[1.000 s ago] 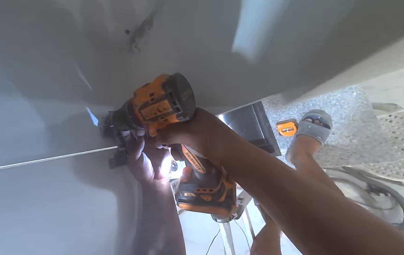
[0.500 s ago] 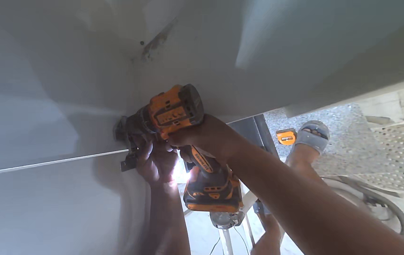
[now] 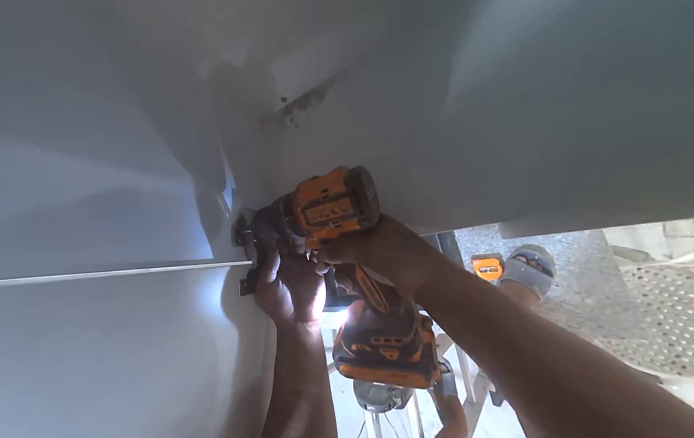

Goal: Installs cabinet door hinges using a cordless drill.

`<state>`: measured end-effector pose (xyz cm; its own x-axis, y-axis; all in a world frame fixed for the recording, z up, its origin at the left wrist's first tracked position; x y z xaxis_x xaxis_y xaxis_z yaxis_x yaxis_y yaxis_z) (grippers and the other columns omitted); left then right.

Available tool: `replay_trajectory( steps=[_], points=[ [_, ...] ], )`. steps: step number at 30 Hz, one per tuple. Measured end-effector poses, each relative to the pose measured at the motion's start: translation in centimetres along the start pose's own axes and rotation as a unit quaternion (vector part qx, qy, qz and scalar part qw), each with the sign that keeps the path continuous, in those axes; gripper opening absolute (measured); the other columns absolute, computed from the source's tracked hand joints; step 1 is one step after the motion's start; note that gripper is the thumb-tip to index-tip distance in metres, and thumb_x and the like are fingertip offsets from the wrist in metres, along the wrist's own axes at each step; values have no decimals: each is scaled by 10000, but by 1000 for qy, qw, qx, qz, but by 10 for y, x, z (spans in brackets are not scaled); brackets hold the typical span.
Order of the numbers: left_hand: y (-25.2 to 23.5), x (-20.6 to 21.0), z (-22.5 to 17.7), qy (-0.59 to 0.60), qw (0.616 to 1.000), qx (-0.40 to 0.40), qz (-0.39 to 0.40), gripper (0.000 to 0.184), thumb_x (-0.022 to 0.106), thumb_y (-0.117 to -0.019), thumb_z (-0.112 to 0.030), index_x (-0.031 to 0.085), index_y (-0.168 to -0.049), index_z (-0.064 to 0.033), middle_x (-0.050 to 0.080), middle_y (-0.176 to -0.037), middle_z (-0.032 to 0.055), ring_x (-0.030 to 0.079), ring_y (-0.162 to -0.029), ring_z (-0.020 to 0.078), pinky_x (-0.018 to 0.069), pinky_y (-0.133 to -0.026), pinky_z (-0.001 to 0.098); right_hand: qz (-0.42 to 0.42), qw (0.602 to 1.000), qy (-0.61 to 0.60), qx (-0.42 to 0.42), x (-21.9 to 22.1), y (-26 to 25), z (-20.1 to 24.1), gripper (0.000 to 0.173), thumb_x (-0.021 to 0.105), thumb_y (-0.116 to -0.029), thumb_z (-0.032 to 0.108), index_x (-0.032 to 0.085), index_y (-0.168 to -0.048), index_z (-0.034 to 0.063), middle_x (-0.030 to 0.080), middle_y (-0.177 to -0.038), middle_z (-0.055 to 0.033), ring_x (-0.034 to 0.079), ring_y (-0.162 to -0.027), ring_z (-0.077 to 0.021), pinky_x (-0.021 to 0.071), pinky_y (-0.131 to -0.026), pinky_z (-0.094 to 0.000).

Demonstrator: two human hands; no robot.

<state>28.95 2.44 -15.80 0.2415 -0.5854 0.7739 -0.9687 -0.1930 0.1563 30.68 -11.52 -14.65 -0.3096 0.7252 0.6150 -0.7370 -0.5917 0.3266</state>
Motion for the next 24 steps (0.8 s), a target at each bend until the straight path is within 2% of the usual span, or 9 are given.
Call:
replay_trajectory(
  steps=[6, 8, 9, 10, 11, 12, 15, 21, 24],
  points=[
    [2, 2, -1, 21, 1000, 14, 6, 416, 343, -1043, -306, 664, -908, -80, 693, -827, 90, 688, -710, 206, 585, -596, 367, -13, 1000, 5, 5, 5, 4, 0, 50, 645, -959, 71, 674, -964, 30, 649, -751, -80, 615, -571, -117, 554, -532, -232],
    [1, 4, -1, 50, 998, -3, 33, 380, 408, -1040, -340, 683, -955, -91, 711, -911, 91, 704, -798, 230, 598, -658, 402, 85, 989, -25, -119, 1, -10, -11, 96, 594, -975, 42, 680, -961, 3, 665, -723, -67, 613, -557, -76, 539, -532, -211],
    [1, 4, -2, 55, 998, -2, 32, 356, 425, -1039, -336, 680, -973, -96, 708, -939, 88, 704, -831, 235, 603, -683, 412, 227, 935, -60, -266, -1, -24, -20, 158, 532, -1009, 59, 631, -1081, -41, 699, -815, -55, 660, -637, -19, 550, -558, -161],
    [1, 4, -3, 51, 998, 7, 20, 334, 419, -1045, -318, 667, -978, -103, 701, -954, 82, 699, -848, 236, 601, -693, 416, 93, 989, -24, -115, -1, -11, -11, 93, 607, -962, 45, 678, -1005, 2, 677, -761, -89, 622, -564, -97, 549, -533, -238],
    [0, 5, -5, 48, 999, 16, 10, 332, 410, -1053, -301, 673, -995, -106, 706, -980, 82, 705, -881, 241, 607, -710, 422, 16, 1000, 4, -23, -1, -2, -3, 85, 656, -934, 69, 692, -998, 26, 674, -776, -105, 616, -553, -138, 555, -523, -271],
    [0, 6, -6, 45, 999, 25, 3, 332, 391, -1057, -278, 673, -1017, -106, 704, -1009, 87, 702, -911, 249, 606, -736, 432, -16, 1000, 17, 16, -1, 2, 0, 113, 684, -914, 89, 700, -1013, 38, 684, -794, -111, 619, -554, -152, 552, -516, -280],
    [-1, 6, -7, 22, 998, 43, -30, 367, 305, -1075, -281, 639, -1068, -129, 682, -1056, 66, 686, -947, 227, 595, -749, 406, -13, 1000, 7, 5, 0, 5, -1, 147, 684, -916, 88, 680, -1048, 22, 673, -808, -120, 621, -564, -145, 553, -511, -255],
    [0, 10, -6, 40, 997, 43, -57, 327, 338, -1056, -239, 644, -1070, -123, 682, -1064, 62, 682, -992, 227, 591, -817, 419, -20, 1000, -12, -14, -1, 8, -2, 151, 655, -927, 50, 680, -1073, 24, 675, -846, -124, 614, -570, -152, 548, -501, -271],
    [-2, 8, -7, 42, 996, 40, -60, 331, 324, -1062, -262, 624, -1124, -136, 662, -1118, 55, 662, -1045, 238, 574, -867, 445, -25, 999, -27, -15, -3, 7, -6, 178, 666, -878, 68, 674, -1053, 36, 675, -821, -126, 606, -542, -152, 541, -481, -275]
  ],
)
Point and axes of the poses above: each hand's wrist, its own y-axis away from the middle knuckle, its own x-axis out of the palm, z = x × y, the point moved 7 cm from there along -y, towards the middle knuckle
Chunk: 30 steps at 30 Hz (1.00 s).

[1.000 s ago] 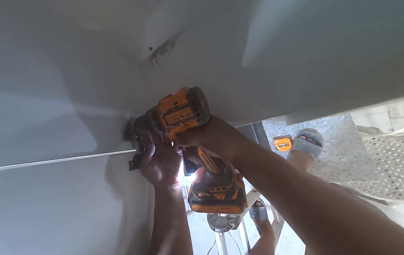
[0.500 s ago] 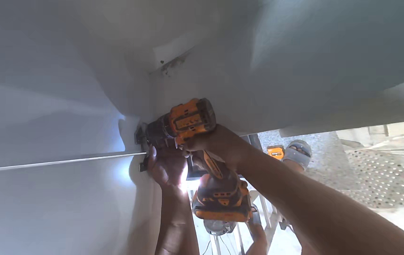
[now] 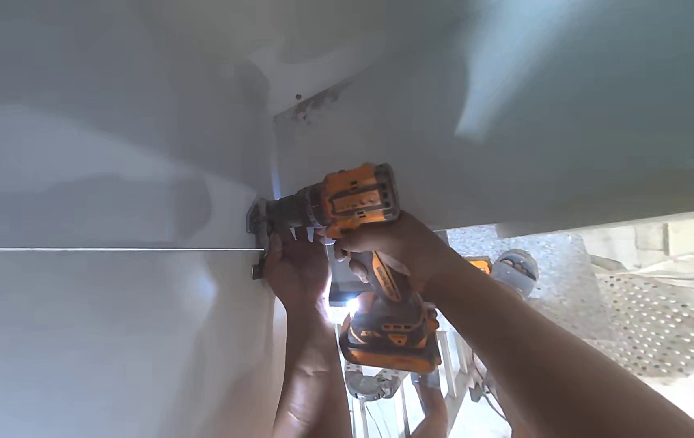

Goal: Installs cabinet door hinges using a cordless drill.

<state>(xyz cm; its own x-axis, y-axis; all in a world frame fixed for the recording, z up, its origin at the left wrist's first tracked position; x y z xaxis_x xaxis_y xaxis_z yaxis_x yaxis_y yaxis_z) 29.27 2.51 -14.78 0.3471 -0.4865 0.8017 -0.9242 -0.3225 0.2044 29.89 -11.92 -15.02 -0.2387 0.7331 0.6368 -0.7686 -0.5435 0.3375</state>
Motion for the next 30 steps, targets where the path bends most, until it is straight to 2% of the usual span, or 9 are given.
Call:
replay_trajectory(
  steps=[3, 5, 7, 10, 13, 18, 22, 27, 30],
  points=[
    [0, 1, 0, 19, 1000, 0, -7, 307, 342, -1068, -245, 595, -1210, -143, 644, -1190, 58, 638, -1119, 241, 555, -923, 465, -5, 1000, -5, -1, -3, 1, -1, 163, 659, -876, 49, 669, -1039, 37, 661, -822, -121, 601, -543, -152, 545, -482, -272],
    [-1, 1, 0, 17, 1000, 1, -9, 346, 301, -1085, -283, 539, -1304, -160, 606, -1262, 51, 605, -1177, 231, 533, -960, 465, 5, 1000, -6, 1, -4, -1, -3, 160, 659, -900, 63, 668, -1058, 38, 669, -847, -123, 605, -556, -147, 549, -499, -267],
    [-1, 0, -1, 13, 1000, -2, -17, 360, 292, -1087, -321, 550, -1282, -164, 620, -1224, 49, 627, -1131, 228, 553, -921, 457, 15, 1000, -5, -7, -4, -1, -4, 162, 634, -896, 70, 672, -1052, 44, 690, -861, -123, 612, -557, -139, 545, -496, -252],
    [-2, -2, -1, 3, 1000, -10, 0, 399, 274, -1091, -342, 564, -1307, -173, 628, -1221, 34, 622, -1140, 221, 537, -947, 458, -4, 1000, -11, -10, -4, 2, -4, 184, 612, -874, 19, 679, -1045, 31, 701, -873, -137, 613, -544, -149, 543, -480, -260],
    [-2, 1, -1, -11, 1000, -1, -8, 447, 230, -1100, -366, 562, -1323, -168, 629, -1235, 26, 624, -1133, 208, 540, -941, 440, 5, 999, -39, -14, -8, 3, -10, 192, 593, -889, -1, 670, -1064, 20, 708, -897, -151, 634, -566, -158, 559, -500, -265],
    [-2, 1, -3, -8, 1000, 5, 12, 397, 286, -1092, -313, 585, -1312, -171, 637, -1267, 18, 624, -1158, 203, 542, -945, 433, 6, 999, -41, -13, -12, 5, -15, 186, 602, -891, 43, 667, -1065, 23, 706, -886, -140, 641, -582, -151, 570, -524, -263],
    [-2, 1, -2, -5, 1000, 2, 10, 425, 252, -1097, -332, 596, -1290, -176, 652, -1223, 21, 633, -1135, 197, 548, -925, 430, 20, 999, -44, -19, -14, 7, -16, 202, 626, -856, 49, 670, -1053, 43, 719, -893, -145, 649, -577, -157, 566, -513, -262],
    [-3, 3, -3, 28, 999, 4, 33, 421, 270, -1097, -320, 613, -1270, -148, 650, -1283, 30, 622, -1200, 196, 544, -963, 413, 44, 998, -28, -32, -17, 13, -17, 180, 622, -883, 24, 654, -1060, 34, 729, -886, -122, 662, -590, -142, 578, -543, -235],
    [-4, 4, -3, 45, 999, 6, 30, 409, 283, -1100, -301, 641, -1215, -140, 673, -1247, 38, 651, -1158, 200, 570, -917, 399, 42, 998, -18, -33, -19, 15, -16, 195, 627, -863, 30, 657, -1054, 47, 727, -887, -109, 660, -596, -135, 576, -546, -232]
  ],
)
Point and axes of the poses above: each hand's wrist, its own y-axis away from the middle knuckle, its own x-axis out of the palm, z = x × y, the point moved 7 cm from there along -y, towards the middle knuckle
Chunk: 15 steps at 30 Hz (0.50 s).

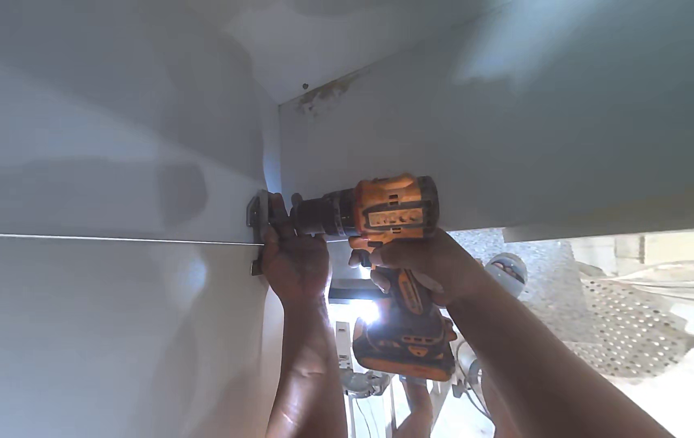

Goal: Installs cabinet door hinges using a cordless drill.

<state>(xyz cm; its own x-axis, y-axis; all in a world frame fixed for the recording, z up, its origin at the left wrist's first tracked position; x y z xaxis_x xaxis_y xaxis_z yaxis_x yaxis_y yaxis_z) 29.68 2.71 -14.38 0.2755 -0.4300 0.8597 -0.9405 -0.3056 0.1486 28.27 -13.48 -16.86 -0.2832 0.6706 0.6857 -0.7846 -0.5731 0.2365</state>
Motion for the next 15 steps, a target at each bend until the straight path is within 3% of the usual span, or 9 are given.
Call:
replay_trajectory(
  steps=[8, 12, 15],
  points=[
    [0, 1, 0, -8, 999, -2, -46, 390, 272, -1117, -318, 566, -1320, -160, 654, -1239, 16, 645, -1133, 151, 551, -952, 336, -16, 1000, 12, -18, -4, 9, 4, 163, 631, -846, 21, 662, -1003, 51, 715, -834, -85, 656, -588, -123, 577, -546, -223],
    [0, 0, -1, -13, 996, 7, -92, 335, 347, -1109, -272, 651, -1184, -154, 712, -1097, 6, 696, -1024, 138, 576, -905, 305, -36, 999, 20, -14, -7, 13, 1, 163, 638, -833, 29, 660, -990, 67, 703, -800, -72, 657, -590, -129, 584, -556, -238],
    [-1, -1, -1, -25, 995, 1, -99, 319, 365, -1104, -273, 660, -1168, -170, 715, -1066, -2, 702, -989, 132, 581, -887, 306, -46, 999, 22, -17, -5, 14, -1, 159, 636, -836, 23, 653, -989, 65, 704, -801, -62, 656, -593, -121, 582, -560, -231]
  ],
)
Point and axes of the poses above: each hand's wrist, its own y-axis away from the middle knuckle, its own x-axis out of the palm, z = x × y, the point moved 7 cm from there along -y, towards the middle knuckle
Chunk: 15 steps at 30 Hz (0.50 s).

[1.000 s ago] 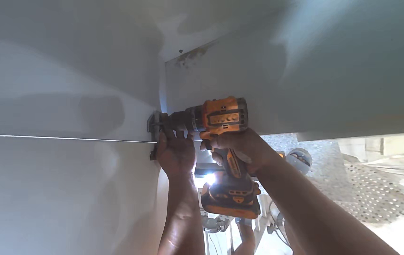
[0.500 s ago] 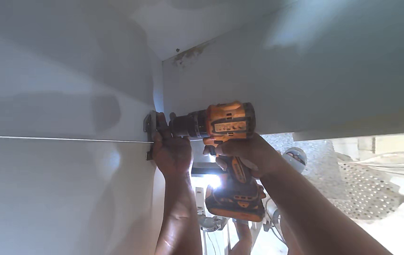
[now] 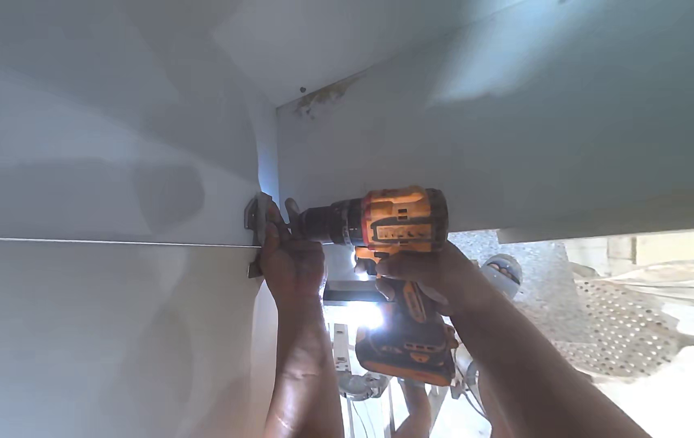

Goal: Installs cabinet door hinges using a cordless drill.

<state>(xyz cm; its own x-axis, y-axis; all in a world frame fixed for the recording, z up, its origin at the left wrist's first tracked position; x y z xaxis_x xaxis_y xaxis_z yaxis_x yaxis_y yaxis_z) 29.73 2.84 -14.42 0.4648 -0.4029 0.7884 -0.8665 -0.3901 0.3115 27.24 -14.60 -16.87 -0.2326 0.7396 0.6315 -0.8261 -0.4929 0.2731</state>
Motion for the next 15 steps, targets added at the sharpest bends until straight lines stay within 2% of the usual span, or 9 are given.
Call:
replay_trajectory(
  steps=[2, 5, 9, 15],
  points=[
    [-1, -1, 1, -1, 1000, -8, 10, 313, 359, -1105, -282, 640, -1188, -172, 702, -1067, 1, 692, -986, 130, 575, -892, 307, -15, 1000, 4, -13, 1, 1, -1, 172, 645, -833, 10, 658, -999, 51, 713, -803, -66, 656, -587, -122, 580, -556, -232],
    [-2, -3, 2, 3, 1000, -13, 19, 324, 351, -1105, -286, 650, -1143, -168, 706, -1036, 3, 700, -956, 136, 587, -874, 318, -22, 999, 13, -27, 1, 3, -4, 157, 663, -830, 24, 670, -982, 63, 722, -803, -49, 666, -603, -115, 587, -574, -234],
    [-2, -6, 3, -11, 1000, -8, 14, 341, 339, -1111, -288, 655, -1167, -171, 705, -1086, -15, 695, -994, 130, 581, -889, 312, -16, 1000, -9, -23, 3, 6, -10, 164, 673, -852, 39, 682, -1013, 66, 740, -841, -52, 672, -622, -112, 588, -584, -233],
    [-4, -5, 5, -4, 1000, -11, 22, 350, 335, -1107, -268, 666, -1158, -167, 710, -1087, -8, 693, -1020, 142, 573, -921, 331, -5, 999, -32, -42, 1, 2, -14, 149, 661, -870, 26, 671, -1016, 55, 738, -854, -66, 673, -626, -116, 587, -589, -231]
  ],
)
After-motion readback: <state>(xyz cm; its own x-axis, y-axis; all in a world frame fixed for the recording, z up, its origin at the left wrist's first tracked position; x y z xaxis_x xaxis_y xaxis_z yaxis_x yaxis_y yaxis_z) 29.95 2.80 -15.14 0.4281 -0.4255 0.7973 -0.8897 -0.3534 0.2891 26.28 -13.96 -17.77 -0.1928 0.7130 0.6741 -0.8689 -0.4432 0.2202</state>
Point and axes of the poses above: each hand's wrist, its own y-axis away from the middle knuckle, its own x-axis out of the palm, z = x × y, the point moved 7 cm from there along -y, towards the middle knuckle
